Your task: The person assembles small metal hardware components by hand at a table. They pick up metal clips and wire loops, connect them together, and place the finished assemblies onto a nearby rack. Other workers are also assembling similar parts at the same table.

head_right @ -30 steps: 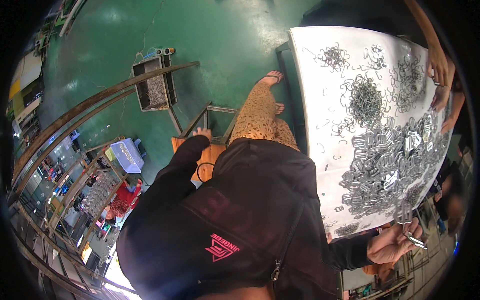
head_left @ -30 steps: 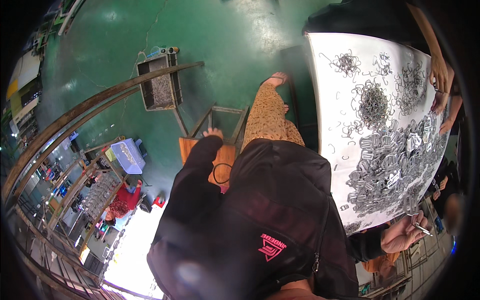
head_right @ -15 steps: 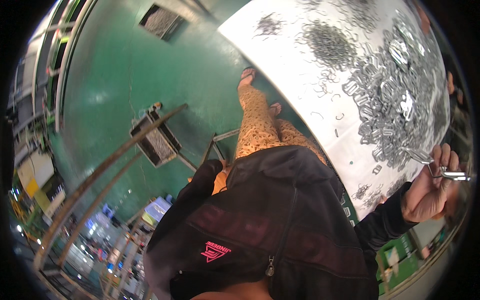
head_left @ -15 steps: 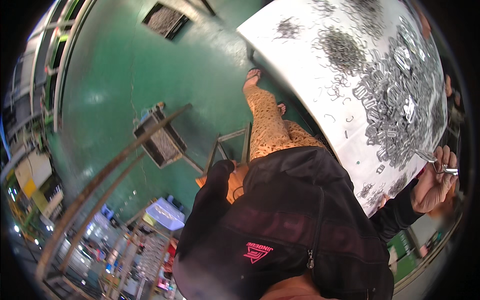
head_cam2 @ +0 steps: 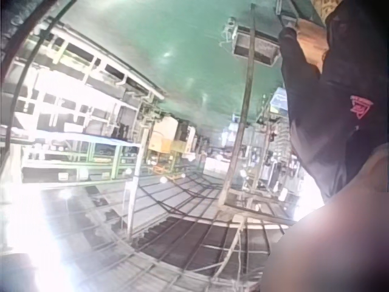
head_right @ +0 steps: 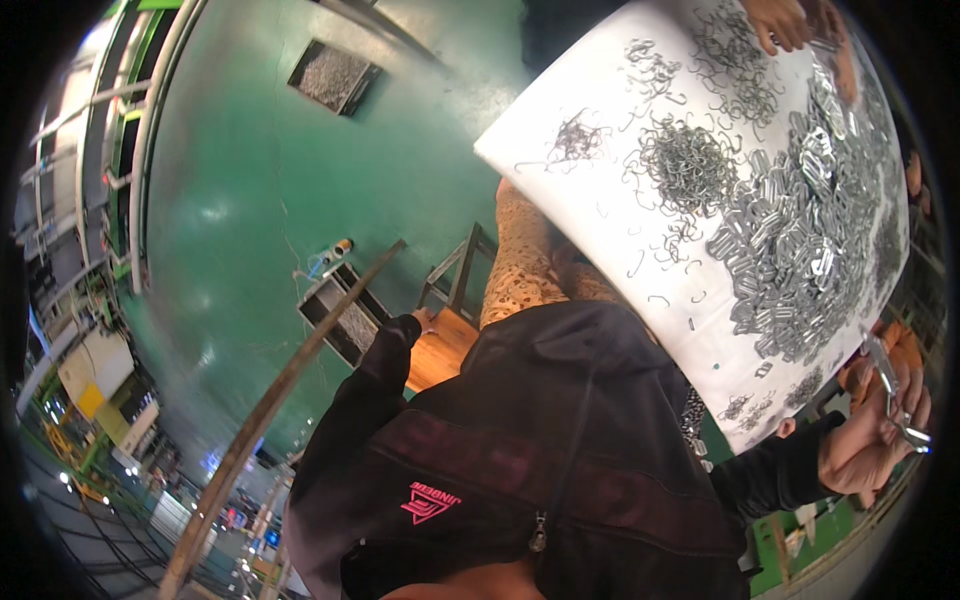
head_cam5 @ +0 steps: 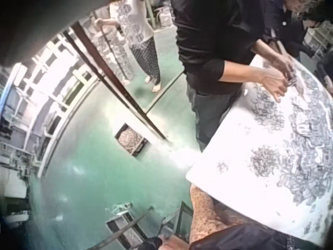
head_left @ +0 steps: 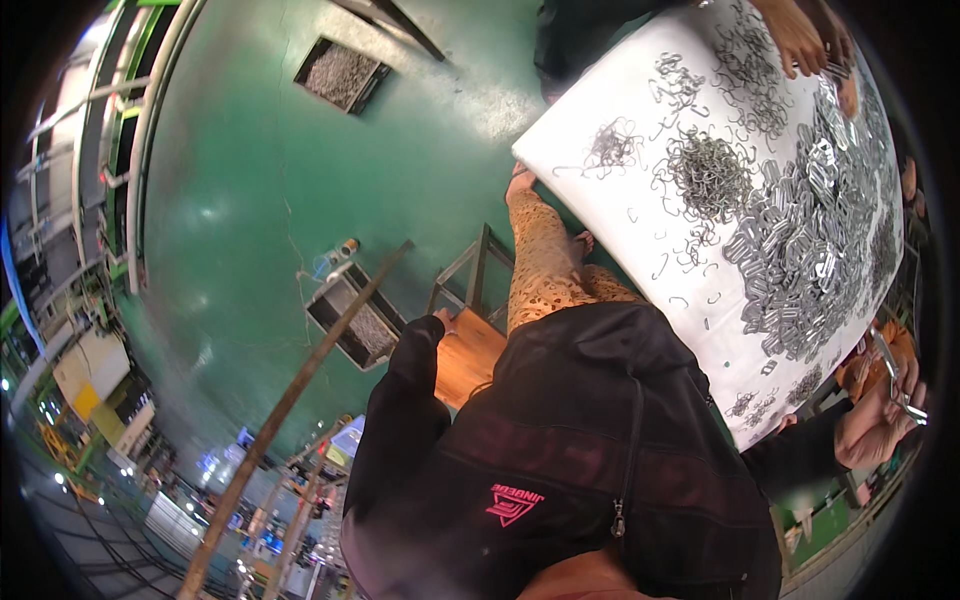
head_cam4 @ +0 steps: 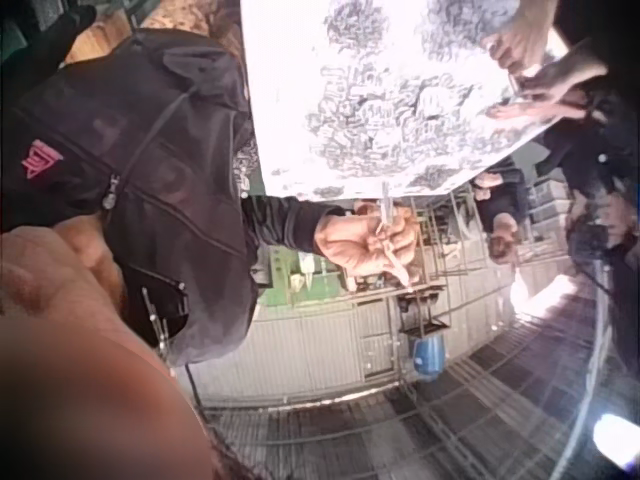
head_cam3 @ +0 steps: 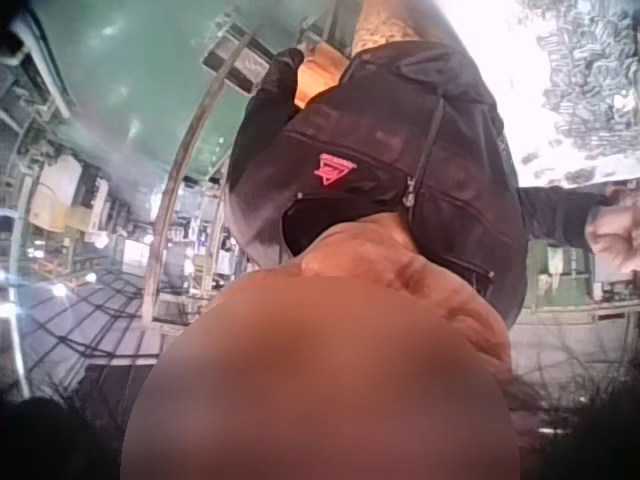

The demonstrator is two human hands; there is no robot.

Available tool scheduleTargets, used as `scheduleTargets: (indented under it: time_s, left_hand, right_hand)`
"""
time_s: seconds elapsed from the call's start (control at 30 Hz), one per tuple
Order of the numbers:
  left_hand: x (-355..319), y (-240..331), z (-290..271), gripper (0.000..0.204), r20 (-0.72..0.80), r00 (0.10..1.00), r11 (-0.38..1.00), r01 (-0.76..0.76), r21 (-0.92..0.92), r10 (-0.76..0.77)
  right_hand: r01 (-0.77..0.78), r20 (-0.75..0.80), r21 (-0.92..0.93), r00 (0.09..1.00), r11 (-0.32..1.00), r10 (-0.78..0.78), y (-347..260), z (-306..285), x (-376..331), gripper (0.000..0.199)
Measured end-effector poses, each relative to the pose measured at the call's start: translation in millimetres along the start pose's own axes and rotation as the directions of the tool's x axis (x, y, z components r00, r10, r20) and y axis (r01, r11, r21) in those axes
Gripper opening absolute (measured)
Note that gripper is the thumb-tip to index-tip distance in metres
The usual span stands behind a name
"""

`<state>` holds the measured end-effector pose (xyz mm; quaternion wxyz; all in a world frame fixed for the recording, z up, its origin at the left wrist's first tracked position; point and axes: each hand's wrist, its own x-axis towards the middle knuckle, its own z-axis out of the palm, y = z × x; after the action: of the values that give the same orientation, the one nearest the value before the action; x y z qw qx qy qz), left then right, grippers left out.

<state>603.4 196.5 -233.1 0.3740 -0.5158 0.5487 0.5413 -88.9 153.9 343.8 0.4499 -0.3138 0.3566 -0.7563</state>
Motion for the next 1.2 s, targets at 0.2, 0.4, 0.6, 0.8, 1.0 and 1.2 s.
scheduleTargets:
  time_s: [0.2, 0.4, 0.6, 0.8, 1.0, 1.2]
  left_hand:
    - [59, -31, -108, 0.045, -0.035, 0.998, 0.987, -0.048, -0.155, 0.043]
    - [107, -50, -184, 0.019, 0.094, 0.995, 0.999, 0.026, -0.031, -0.023]
    - [43, 48, -240, 0.022, -0.218, 0.975, 0.837, 0.090, 0.540, 0.036]
    - [-211, 410, -315, 0.015, 0.504, 0.665, 0.816, -0.556, -0.158, 0.551]
    - [-438, 585, -204, 0.031, 0.213, 0.309, 0.309, -0.302, -0.902, 0.927]
    - [-533, 572, -110, 0.030, 0.673, 0.079, 0.349, -0.895, -0.277, 0.736]
  right_hand:
    - [0.332, -0.310, -0.385, 0.832, 0.861, -0.460, 15, 36, -17, 0.048]
    - [0.401, -0.447, -0.477, 0.655, 0.782, -0.609, 13, 69, -62, 0.042]
    - [0.472, -0.563, -0.493, 0.466, 0.731, -0.682, 1, 81, -149, 0.037]
    - [0.356, -0.542, -0.672, 0.362, 0.650, -0.759, 11, 91, -219, 0.040]
    - [0.425, -0.507, -0.626, 0.415, 0.654, -0.755, 21, 106, -240, 0.051]
    - [0.589, -0.467, -0.514, 0.417, 0.623, -0.780, 57, 118, -255, 0.028]
